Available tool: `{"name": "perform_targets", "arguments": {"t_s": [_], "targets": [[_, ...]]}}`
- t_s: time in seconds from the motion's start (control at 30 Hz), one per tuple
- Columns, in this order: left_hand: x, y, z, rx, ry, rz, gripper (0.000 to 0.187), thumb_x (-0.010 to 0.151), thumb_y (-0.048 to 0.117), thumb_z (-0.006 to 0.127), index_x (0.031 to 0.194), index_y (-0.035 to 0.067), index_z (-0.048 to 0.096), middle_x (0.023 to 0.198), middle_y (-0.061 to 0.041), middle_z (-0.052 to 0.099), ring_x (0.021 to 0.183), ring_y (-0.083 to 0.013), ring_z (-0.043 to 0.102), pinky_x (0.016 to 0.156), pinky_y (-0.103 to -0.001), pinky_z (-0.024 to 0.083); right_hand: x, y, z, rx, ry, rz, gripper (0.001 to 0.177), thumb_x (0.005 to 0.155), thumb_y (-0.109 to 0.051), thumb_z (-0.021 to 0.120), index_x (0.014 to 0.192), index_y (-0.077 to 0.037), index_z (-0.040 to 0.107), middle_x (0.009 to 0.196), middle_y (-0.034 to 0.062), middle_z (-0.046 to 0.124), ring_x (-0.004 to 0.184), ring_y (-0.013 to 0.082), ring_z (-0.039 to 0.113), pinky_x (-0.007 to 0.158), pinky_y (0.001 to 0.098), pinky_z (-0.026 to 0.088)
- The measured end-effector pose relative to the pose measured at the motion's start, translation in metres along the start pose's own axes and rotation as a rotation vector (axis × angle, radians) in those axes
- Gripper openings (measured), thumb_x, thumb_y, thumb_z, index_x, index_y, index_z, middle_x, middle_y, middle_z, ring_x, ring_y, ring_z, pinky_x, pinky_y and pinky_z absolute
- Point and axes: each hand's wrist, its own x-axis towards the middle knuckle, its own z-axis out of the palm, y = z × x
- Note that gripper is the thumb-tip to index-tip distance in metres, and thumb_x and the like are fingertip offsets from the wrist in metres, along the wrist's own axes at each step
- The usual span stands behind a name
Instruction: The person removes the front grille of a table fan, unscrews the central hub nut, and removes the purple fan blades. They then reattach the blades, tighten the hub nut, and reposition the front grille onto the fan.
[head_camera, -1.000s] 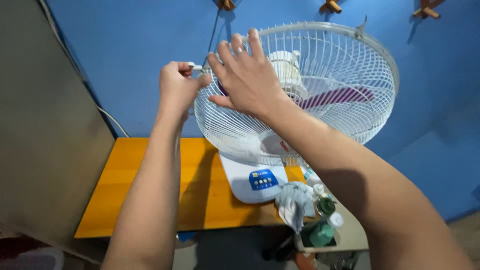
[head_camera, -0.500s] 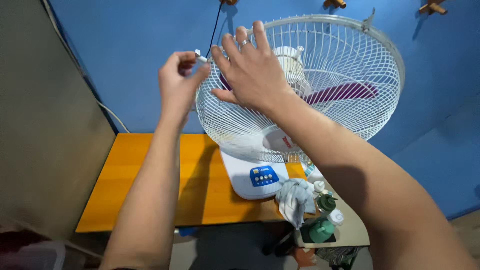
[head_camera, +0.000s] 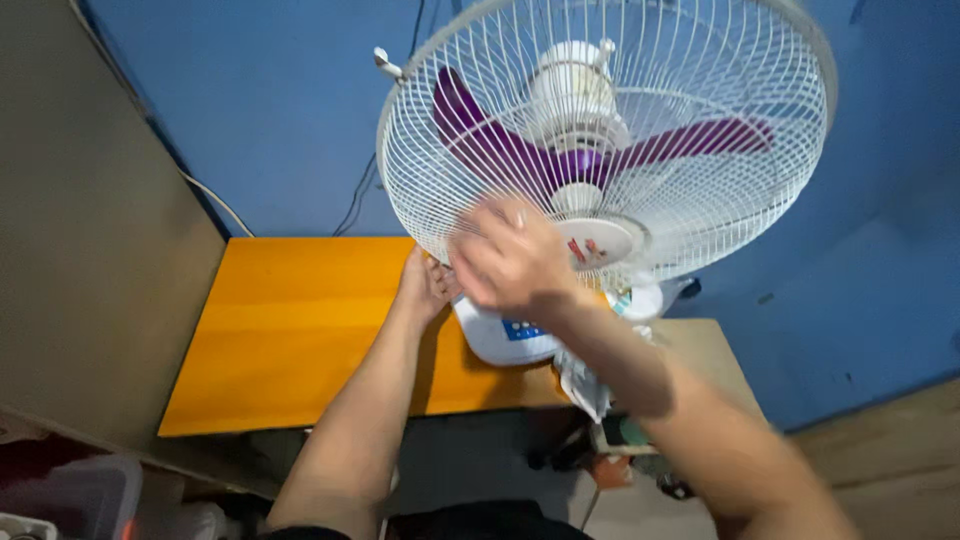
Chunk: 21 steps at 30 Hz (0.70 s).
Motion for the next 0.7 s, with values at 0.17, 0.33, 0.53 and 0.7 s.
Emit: {"name": "perform_targets", "arguments": {"t_s": [0.17, 0.33, 0.53, 0.7], "targets": [[0.010, -0.008, -0.003, -0.073, 0.006, -0.084, 0.085, 0.092, 0.073, 0.038, 0.138, 0.003, 0.054, 0.145, -0.022, 0.051, 0.132, -0.0405, 0.049, 0.112, -0.054, 0.038, -0.134, -0.042, 0.054, 0.619, -0.206, 1.150, 0.009, 0.085, -0.014, 0.074, 0.084, -0.005, 0.072, 0.072, 0.0054, 0.069, 0.069, 0.0251, 0.066, 0.065, 0.0379, 0.052], [0.004, -0.017, 0.012, -0.094, 0.024, -0.116, 0.083, 0.091, 0.068, 0.036, 0.147, 0.006, 0.044, 0.149, -0.019, 0.048, 0.135, -0.0402, 0.047, 0.115, -0.054, 0.035, -0.231, 0.001, 0.118, 1.542, 0.498, 1.885, 0.013, 0.088, -0.017, 0.067, 0.094, -0.005, 0.065, 0.097, 0.0127, 0.070, 0.091, 0.0272, 0.068, 0.083, 0.0421, 0.057], [-0.002, -0.036, 0.030, -0.272, 0.024, -0.177, 0.089, 0.096, 0.069, 0.032, 0.149, -0.001, 0.039, 0.153, -0.022, 0.046, 0.141, -0.0429, 0.041, 0.114, -0.054, 0.031, -0.252, 0.024, 0.139, 1.795, 0.781, 1.682, 0.029, 0.084, -0.007, 0.064, 0.108, -0.020, 0.057, 0.111, 0.0062, 0.062, 0.111, 0.0307, 0.059, 0.096, 0.0530, 0.048], [-0.002, -0.032, 0.045, -0.340, 0.028, -0.161, 0.080, 0.099, 0.062, 0.031, 0.146, -0.001, 0.044, 0.150, -0.028, 0.047, 0.136, -0.0474, 0.047, 0.114, -0.057, 0.035, -0.243, 0.026, 0.132, 1.865, 0.817, 1.653, 0.025, 0.080, -0.009, 0.064, 0.104, -0.014, 0.062, 0.108, 0.0084, 0.066, 0.110, 0.0311, 0.061, 0.101, 0.0574, 0.046]]}}
